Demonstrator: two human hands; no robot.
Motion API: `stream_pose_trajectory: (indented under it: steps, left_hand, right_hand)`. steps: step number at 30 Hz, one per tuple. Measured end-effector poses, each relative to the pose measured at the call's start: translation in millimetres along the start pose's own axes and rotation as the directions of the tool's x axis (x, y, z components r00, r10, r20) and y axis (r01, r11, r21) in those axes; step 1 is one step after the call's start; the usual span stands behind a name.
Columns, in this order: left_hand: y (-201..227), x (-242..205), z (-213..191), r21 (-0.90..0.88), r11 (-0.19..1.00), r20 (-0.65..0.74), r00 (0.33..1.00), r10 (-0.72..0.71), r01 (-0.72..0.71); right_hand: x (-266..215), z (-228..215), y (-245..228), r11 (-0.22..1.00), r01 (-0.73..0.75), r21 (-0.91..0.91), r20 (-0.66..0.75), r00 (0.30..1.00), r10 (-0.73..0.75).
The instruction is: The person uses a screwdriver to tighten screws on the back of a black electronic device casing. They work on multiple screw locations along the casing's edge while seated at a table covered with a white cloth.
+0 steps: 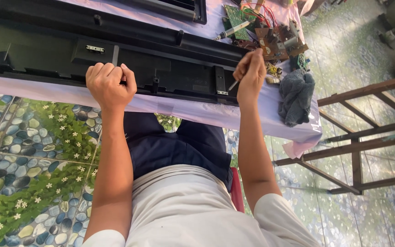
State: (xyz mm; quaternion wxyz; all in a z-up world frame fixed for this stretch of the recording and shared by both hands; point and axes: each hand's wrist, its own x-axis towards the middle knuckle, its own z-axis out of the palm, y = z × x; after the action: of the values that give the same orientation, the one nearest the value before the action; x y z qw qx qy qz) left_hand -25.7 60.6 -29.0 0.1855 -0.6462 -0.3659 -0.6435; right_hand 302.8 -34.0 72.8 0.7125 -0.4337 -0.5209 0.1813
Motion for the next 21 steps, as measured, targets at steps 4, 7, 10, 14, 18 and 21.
stream_pose_trajectory:
  steps: [4,7,10,14,18,21]
  left_hand:
    - [-3.7,-1.2,0.5,0.002,1.000,0.017,1.000,0.022,-0.022]
    - [-0.9,-0.3,-1.7,-0.016,1.000,0.019,1.000,0.014,-0.014]
    - [-0.3,3.0,-0.2,-0.001,1.000,0.019,1.000,0.022,-0.022]
    - [-0.3,3.2,-1.0,-0.003,1.000,-0.010,1.000,0.021,-0.021]
    - [-1.1,2.2,-0.5,-0.006,1.000,0.012,1.000,0.029,-0.028]
    - [1.6,5.9,-5.0,-0.003,1.000,0.026,0.999,0.026,-0.026]
  right_hand:
    - [0.7,-4.0,11.5,0.993,0.079,0.089,-0.103,0.992,-0.070]
    - [7.5,-12.4,10.4,0.929,-0.242,0.280,0.301,0.941,0.154]
    - [11.8,-2.1,3.6,0.963,-0.202,0.180,0.339,0.932,0.132]
    - [2.4,0.6,16.2,0.985,-0.084,0.151,-0.014,0.996,0.087]
    - [5.5,-14.4,17.1,0.917,-0.276,0.289,0.400,0.905,0.146]
    - [11.9,2.2,-3.9,0.967,-0.171,0.189,0.258,0.959,0.119]
